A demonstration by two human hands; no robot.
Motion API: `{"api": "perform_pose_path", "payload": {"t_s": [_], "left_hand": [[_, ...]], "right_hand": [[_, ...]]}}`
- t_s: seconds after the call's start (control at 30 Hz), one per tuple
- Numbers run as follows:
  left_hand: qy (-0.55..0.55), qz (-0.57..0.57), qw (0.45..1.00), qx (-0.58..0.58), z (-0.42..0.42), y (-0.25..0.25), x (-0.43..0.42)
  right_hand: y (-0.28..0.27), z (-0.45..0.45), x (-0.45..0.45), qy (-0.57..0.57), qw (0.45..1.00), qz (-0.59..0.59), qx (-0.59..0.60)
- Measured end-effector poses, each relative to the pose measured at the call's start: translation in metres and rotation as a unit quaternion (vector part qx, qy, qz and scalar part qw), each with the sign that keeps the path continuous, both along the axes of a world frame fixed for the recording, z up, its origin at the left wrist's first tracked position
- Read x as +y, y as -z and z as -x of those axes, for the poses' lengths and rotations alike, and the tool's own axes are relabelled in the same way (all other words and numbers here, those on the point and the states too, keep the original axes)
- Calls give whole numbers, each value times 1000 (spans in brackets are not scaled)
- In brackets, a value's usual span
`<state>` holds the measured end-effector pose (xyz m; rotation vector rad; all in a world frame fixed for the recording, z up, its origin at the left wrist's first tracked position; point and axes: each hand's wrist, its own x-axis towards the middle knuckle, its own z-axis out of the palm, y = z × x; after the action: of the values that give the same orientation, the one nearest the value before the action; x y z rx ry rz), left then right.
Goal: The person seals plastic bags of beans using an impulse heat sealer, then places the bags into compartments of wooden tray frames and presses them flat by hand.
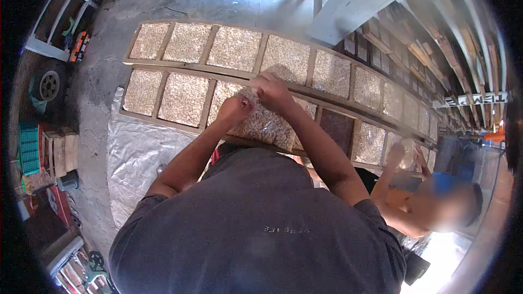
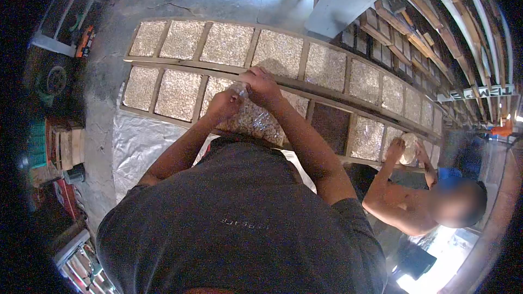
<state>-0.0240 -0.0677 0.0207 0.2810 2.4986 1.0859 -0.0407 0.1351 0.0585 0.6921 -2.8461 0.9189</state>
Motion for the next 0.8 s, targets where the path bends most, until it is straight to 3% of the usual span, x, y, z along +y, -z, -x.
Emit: {"api": "perform_pose_path", "payload": {"t_s": [0.07,0.13,0.23,0.27,0.3,0.37,0.43,0.5,0.53,0.6,0.63,0.73,0.77,0.8], "left_hand": [[36,32,998,28,7,5,-1],[6,17,999,-36,11,2,-8],[-43,-38,998,-40,13,21,-31],[-57,-61,996,-26,11,10,-34],[-114,-157,974,-115,4,-1,-31],[-2,-150,988,26,-17,-60,-21],[62,-155,970,174,-30,-74,-7],[81,-175,923,332,-34,-77,4],[3,-161,950,266,-32,-71,2],[-147,-129,973,120,-30,-43,-9],[-138,-94,982,85,-24,-28,-18],[-51,3,997,-50,-15,-19,-21],[-25,-30,999,21,-14,-5,-17],[1,-5,1000,5,-8,8,-16]], "right_hand": [[-2,-7,-4,20,997,45,54],[-7,-20,-8,53,989,79,115],[-25,-54,-13,186,942,161,-227],[-19,-64,-14,202,893,251,-314],[-12,-72,-13,214,828,337,-393],[-15,-81,-16,215,675,503,-495],[-39,-87,-27,189,500,653,-537],[-27,-90,-25,217,474,662,-538],[-21,-88,-19,231,464,666,-536],[-13,-90,-2,258,546,626,-494],[-11,-94,5,273,582,602,-473],[-25,-94,13,303,581,601,-458],[-21,-94,14,297,592,595,-455],[-15,-95,16,292,604,588,-452]]}}
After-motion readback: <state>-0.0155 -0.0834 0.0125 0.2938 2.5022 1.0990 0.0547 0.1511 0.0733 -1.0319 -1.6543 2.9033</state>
